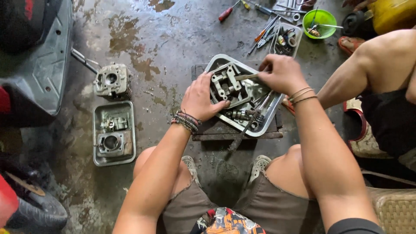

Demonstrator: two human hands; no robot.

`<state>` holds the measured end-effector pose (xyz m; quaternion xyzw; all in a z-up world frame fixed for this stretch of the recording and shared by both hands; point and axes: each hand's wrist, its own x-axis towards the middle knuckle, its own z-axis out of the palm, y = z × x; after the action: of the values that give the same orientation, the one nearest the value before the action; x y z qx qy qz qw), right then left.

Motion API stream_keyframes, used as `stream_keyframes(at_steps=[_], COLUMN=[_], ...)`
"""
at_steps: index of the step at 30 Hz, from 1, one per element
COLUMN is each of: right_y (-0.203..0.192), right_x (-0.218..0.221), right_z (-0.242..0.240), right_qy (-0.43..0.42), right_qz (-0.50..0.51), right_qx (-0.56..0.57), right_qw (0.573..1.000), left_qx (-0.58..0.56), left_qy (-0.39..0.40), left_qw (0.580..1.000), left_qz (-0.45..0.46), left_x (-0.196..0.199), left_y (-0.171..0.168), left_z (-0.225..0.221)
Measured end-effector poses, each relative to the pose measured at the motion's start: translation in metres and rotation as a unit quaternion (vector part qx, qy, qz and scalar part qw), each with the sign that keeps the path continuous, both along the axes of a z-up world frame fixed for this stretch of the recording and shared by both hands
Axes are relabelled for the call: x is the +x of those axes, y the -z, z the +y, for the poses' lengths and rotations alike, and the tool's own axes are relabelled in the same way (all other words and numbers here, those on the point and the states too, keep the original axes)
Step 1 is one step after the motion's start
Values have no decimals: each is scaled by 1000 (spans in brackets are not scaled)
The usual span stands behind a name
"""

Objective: Cleaning motorcycle engine components using a brush and cleaning solution in a metal tray

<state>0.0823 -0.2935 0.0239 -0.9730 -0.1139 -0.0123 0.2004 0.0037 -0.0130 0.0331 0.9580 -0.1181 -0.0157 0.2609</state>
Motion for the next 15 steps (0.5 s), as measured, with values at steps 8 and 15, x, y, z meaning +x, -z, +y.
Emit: stream_keyframes(at_steps=[8,15], right_y=[-7,9], right_x=[11,14], right_z=[-13,-18], right_qy=[70,86], right_qz=[30,74], right_qx=[-4,41], right_qw=[997,993], left_qx=[-7,7], left_qy=[-12,-11], left_qw=[999,1000], left_qz=[32,26], left_x=[-6,-6], left_y=[-24,-12], left_z=[-4,-3])
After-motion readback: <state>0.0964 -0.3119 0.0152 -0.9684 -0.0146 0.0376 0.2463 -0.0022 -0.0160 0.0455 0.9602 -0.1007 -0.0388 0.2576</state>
